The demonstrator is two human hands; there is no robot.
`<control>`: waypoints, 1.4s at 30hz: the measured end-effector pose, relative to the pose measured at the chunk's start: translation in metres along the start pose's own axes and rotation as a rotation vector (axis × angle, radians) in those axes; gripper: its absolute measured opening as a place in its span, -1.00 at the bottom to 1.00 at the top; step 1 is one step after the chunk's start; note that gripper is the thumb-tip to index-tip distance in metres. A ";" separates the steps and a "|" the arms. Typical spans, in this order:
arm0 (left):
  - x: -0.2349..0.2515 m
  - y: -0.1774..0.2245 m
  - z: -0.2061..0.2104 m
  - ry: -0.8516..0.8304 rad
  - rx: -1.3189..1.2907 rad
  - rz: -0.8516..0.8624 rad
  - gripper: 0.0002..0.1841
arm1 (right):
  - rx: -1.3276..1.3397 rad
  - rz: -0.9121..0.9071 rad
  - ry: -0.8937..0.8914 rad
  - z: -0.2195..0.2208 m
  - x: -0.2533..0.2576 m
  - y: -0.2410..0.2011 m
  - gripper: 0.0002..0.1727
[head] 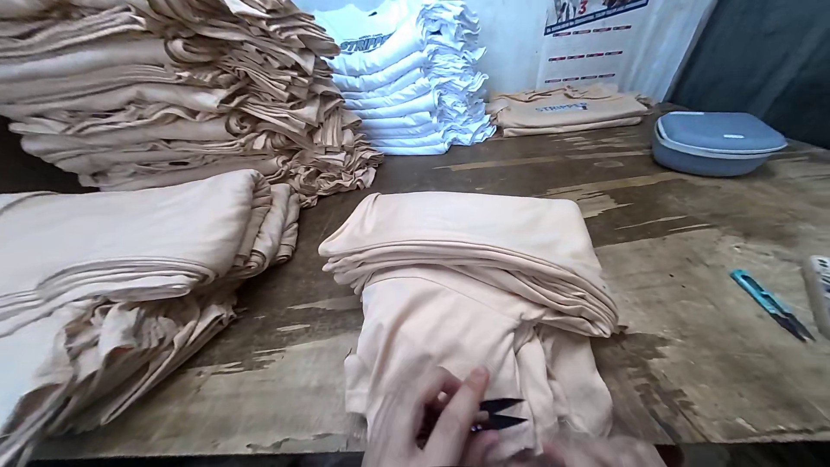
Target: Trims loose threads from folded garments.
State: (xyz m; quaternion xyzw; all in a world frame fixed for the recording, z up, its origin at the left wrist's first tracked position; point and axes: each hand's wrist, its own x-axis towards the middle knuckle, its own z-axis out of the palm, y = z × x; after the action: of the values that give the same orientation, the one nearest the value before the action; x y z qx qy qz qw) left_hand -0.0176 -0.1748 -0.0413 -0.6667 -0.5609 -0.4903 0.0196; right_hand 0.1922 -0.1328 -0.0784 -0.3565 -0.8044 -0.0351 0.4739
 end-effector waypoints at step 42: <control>0.040 0.003 -0.013 -0.161 -0.643 -0.349 -0.81 | 0.456 -0.211 0.250 0.022 0.036 0.012 -0.96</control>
State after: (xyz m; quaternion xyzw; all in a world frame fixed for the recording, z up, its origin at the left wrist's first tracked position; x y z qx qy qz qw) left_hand -0.0282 -0.1543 -0.0062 -0.5697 -0.4830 -0.5835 -0.3188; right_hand 0.1728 -0.0960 -0.0653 -0.1476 -0.7596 0.0539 0.6311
